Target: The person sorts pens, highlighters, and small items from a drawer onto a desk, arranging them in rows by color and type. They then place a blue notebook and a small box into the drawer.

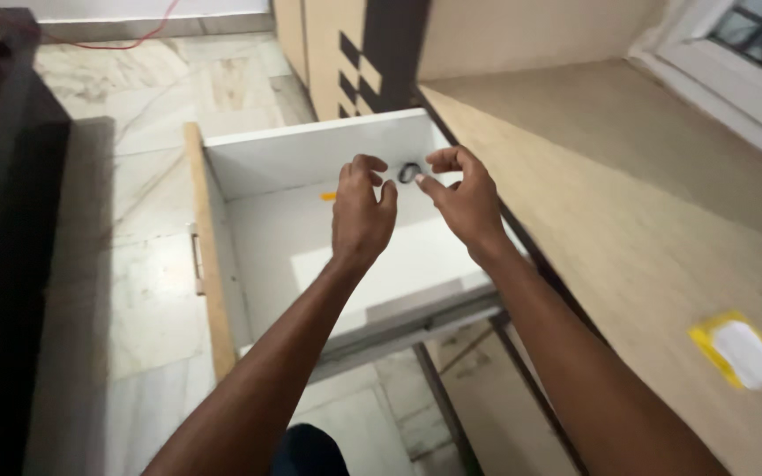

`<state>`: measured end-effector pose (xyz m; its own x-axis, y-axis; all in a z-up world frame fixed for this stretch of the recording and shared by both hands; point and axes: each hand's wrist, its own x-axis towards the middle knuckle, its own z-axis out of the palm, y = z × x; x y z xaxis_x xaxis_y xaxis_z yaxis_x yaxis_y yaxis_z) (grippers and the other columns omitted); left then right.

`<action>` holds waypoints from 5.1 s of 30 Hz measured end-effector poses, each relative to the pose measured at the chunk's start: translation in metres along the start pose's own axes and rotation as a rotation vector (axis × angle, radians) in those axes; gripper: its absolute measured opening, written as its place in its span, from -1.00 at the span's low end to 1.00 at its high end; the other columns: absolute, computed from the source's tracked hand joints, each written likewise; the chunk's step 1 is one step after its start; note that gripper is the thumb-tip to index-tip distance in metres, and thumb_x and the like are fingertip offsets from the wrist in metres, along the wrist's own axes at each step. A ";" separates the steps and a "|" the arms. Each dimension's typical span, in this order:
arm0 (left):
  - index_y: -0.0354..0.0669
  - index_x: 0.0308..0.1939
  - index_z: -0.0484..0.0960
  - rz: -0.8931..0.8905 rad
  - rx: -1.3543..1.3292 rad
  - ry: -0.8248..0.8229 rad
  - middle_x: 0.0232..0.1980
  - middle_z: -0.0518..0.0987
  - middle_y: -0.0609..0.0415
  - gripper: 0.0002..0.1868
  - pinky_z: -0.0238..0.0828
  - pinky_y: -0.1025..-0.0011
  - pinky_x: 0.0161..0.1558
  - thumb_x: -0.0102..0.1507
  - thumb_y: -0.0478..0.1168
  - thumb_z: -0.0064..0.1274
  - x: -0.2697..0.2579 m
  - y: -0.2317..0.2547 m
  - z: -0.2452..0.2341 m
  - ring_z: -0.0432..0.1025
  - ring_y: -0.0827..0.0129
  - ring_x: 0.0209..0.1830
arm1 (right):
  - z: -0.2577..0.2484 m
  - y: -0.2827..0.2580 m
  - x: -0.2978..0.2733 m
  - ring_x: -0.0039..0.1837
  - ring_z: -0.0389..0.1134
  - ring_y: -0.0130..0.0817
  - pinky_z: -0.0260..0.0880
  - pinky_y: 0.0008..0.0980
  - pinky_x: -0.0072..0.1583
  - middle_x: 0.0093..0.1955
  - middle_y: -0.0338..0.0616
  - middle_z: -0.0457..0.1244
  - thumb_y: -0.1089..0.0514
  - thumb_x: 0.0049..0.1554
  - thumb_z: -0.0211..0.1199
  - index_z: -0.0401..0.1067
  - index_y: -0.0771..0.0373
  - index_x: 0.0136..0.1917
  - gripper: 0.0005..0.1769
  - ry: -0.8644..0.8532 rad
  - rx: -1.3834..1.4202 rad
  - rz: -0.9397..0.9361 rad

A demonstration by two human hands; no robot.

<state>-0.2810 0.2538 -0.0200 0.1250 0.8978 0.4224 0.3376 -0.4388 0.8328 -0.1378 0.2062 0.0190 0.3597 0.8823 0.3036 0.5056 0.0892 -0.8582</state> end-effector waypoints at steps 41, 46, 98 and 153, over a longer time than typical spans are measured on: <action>-0.04 0.02 0.67 -0.472 0.943 -0.477 -0.02 0.66 0.00 -0.71 0.59 0.18 -0.23 0.24 -0.11 0.25 0.102 -0.151 -0.036 0.61 0.18 -0.07 | 0.206 0.081 0.125 0.00 0.48 -0.23 0.48 -0.28 0.05 -0.05 -0.03 0.42 0.29 0.05 0.37 0.58 0.31 -0.05 -0.84 -0.340 -0.418 -0.093; -0.01 -0.09 0.75 -0.503 0.976 -0.563 -0.11 0.71 0.04 -0.81 0.56 0.18 -0.22 0.23 -0.13 0.28 0.101 -0.155 -0.033 0.63 0.21 -0.14 | 0.209 0.085 0.126 -0.10 0.53 -0.30 0.54 -0.29 -0.05 -0.12 -0.11 0.47 0.18 0.05 0.42 0.56 0.28 -0.06 -0.80 -0.375 -0.400 0.040; -0.02 -0.13 0.65 0.424 0.009 -0.575 -0.09 0.67 -0.04 -0.73 0.51 0.11 -0.09 0.13 -0.43 0.16 -0.260 0.338 0.168 0.57 0.02 -0.05 | -0.422 -0.006 -0.279 -0.12 0.45 -0.43 0.48 -0.41 -0.07 -0.20 -0.15 0.41 0.30 0.00 0.43 0.45 0.35 -0.11 -0.79 0.007 -0.128 0.230; -0.14 0.11 0.43 0.510 -0.149 -0.677 -0.16 0.64 -0.06 -0.65 0.47 0.04 -0.11 0.25 -0.32 0.06 -0.330 0.399 0.211 0.54 -0.01 -0.15 | -0.520 0.004 -0.342 -0.29 0.43 -0.41 0.41 -0.37 -0.20 -0.27 -0.10 0.43 -0.06 0.03 0.44 0.43 0.22 0.22 -0.44 0.395 -0.400 0.489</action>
<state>0.0093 -0.2100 0.0977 0.7735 0.3985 0.4929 -0.0310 -0.7530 0.6573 0.1492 -0.3356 0.1277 0.8337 0.5396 0.1170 0.4353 -0.5120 -0.7405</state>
